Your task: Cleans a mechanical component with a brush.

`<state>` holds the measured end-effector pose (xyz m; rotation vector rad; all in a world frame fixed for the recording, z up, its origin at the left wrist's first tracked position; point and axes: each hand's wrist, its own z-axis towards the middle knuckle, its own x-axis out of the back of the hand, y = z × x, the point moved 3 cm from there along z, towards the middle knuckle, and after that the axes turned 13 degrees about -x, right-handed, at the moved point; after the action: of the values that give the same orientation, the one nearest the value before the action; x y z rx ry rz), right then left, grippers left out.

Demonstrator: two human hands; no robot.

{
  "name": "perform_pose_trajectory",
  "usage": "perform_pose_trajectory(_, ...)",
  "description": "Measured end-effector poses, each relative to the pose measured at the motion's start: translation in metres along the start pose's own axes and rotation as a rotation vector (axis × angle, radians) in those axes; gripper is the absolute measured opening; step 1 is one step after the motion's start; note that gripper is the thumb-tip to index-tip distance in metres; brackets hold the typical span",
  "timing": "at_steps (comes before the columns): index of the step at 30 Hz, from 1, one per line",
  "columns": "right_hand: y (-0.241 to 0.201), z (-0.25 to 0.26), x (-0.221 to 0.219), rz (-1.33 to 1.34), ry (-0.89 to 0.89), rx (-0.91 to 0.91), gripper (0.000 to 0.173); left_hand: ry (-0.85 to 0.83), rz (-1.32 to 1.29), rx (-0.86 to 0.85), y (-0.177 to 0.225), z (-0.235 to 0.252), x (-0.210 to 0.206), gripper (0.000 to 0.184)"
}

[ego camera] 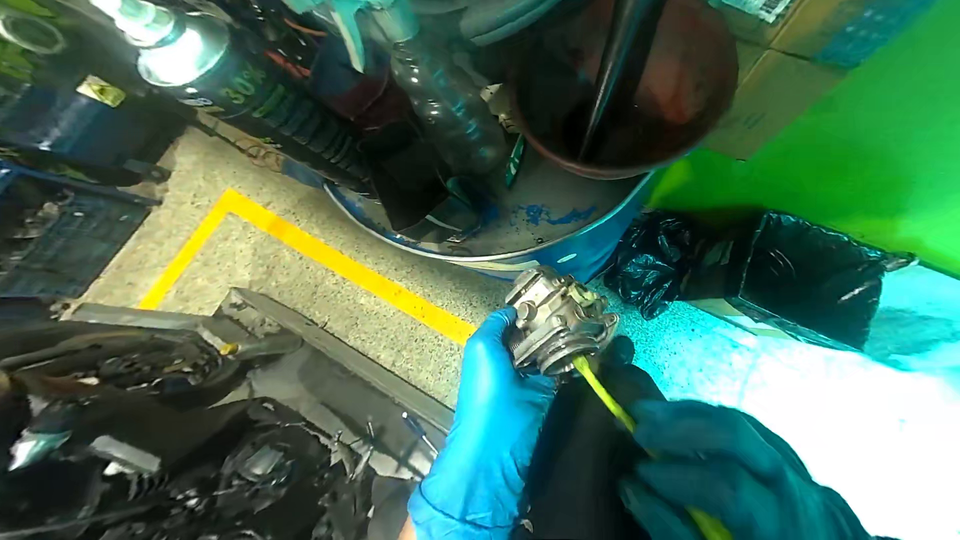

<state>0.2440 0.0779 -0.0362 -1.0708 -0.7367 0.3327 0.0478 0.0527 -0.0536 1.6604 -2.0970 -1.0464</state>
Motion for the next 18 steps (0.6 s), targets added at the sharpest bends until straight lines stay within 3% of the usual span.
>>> perform_pose_trajectory(3,0.016,0.021,-0.019,-0.334,0.153,0.158,0.014,-0.002,0.023,0.009,-0.004,-0.004,-0.009,0.031)
perform_pose_trajectory(5,0.016,0.023,-0.017,-0.437,0.18,0.168,0.009,-0.001,0.055,0.017,-0.01,-0.003,-0.013,0.03)
perform_pose_trajectory(15,-0.001,0.018,-0.006,-0.422,0.23,0.01,0.01,0.013,0.048,-0.008,-0.022,0.006,-0.011,0.034)
perform_pose_trajectory(18,0.017,0.032,-0.018,-0.349,0.221,0.006,0.007,0.028,0.024,-0.015,-0.023,-0.008,-0.018,0.03)
